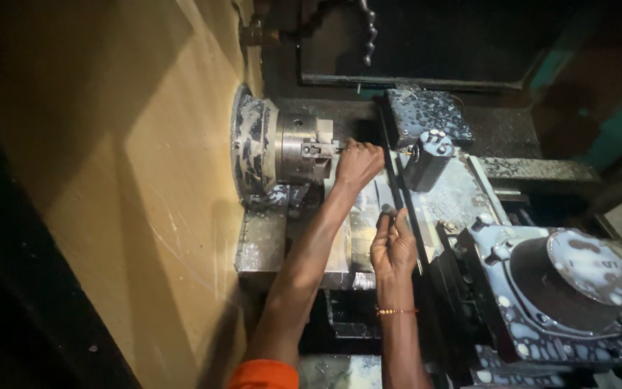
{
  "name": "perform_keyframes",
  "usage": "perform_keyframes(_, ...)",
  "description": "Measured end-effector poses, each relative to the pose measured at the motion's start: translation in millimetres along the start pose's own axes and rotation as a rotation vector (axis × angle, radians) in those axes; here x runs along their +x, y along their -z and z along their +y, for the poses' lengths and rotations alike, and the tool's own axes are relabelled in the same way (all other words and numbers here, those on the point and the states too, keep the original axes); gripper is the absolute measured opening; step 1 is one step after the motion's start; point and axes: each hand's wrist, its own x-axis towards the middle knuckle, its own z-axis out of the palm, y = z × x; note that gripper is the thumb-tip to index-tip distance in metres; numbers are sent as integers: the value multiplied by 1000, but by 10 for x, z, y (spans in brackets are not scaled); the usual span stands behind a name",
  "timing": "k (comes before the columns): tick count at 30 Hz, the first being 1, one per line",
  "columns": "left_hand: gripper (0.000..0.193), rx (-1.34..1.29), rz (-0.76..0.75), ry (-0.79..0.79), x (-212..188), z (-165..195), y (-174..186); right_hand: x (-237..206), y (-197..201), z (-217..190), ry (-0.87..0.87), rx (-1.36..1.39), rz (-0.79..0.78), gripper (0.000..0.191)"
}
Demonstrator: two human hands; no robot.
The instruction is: The person opens the CNC machine door, retrieves a metal rod from a tray, inserts it into the machine's chuck, closes the door, and repeats the cycle. The person also wipes the rods with a cloth before placing them back in the tray.
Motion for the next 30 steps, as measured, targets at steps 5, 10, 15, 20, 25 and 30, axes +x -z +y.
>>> perform_keyframes(5,14,-225,-96,5,65,42,-47,27,84,-48,-24,-38,-25,17)
perform_keyframes(10,11,-610,74,49,75,197,-123,85,172,-91,11,-41,-36,16)
perform_keyframes(15,11,-1342,385,809,-48,253,-67,163,150,-70,65,-80,1,18)
perform_keyframes(20,23,-1130,556,908,-836,161,333,318,-229,198,291,-264,29,38)
perform_keyframes(25,22,-1266,546,960,-1679,245,899,686,-828,568,547,-531,-16,69)
perform_keyframes(30,17,-1225,473,1057,-2132,379,1335,872,-972,844,818,-796,-67,71)
